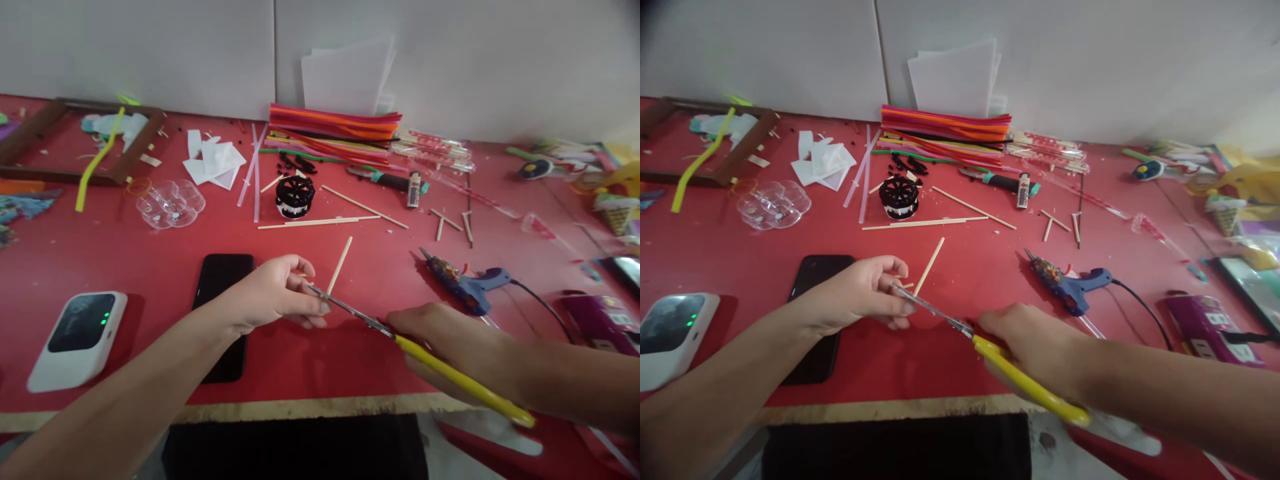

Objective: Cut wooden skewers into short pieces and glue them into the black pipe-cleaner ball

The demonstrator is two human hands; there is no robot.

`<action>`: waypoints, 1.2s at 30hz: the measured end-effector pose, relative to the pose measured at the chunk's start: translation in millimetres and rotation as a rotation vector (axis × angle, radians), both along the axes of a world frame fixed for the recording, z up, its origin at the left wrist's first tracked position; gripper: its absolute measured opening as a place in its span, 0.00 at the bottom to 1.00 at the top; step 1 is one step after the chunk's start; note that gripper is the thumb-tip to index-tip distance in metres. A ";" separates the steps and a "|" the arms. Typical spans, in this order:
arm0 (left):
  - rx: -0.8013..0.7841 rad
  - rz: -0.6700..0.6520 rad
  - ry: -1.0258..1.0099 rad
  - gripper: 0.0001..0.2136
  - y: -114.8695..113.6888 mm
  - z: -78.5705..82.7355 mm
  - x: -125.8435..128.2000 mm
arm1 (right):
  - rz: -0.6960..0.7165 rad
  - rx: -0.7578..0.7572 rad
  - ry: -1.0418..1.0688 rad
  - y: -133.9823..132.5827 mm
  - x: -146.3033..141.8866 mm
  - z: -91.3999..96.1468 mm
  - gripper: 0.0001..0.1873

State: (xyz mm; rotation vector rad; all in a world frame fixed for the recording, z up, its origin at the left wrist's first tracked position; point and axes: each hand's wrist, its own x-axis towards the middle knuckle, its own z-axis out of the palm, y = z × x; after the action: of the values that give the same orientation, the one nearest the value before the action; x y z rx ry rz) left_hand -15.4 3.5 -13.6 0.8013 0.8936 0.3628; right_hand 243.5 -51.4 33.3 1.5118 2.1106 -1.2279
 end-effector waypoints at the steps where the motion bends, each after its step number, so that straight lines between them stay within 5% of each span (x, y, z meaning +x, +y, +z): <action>1: -0.003 0.003 -0.002 0.23 -0.4 0.8 0.2 | 0.016 0.009 0.007 0.2 -0.1 -0.2 0.06; 22: 0.039 0.041 0.032 0.23 4.6 -1.7 -3.3 | 0.000 -0.059 -0.002 4.3 -1.8 -3.8 0.07; 25: 0.187 0.080 0.101 0.17 8.8 1.6 -7.6 | -0.056 -0.032 0.022 1.9 0.7 -4.2 0.08; 29: 0.665 0.149 0.359 0.10 8.1 2.0 -11.3 | -0.110 0.097 0.076 -6.0 3.3 -5.2 0.09; 32: 0.930 0.045 0.549 0.06 4.2 -2.5 -9.3 | -0.142 0.127 0.065 -11.2 3.3 -6.3 0.09; 36: 1.073 -0.065 0.645 0.06 3.1 -7.8 -6.2 | -0.205 0.181 0.028 -11.2 1.1 -5.6 0.07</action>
State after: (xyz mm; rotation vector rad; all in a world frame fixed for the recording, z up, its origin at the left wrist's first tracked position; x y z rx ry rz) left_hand -21.6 6.6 -21.4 2.0082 1.2623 0.5436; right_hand 244.6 -62.6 27.7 1.8384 2.1799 -1.1546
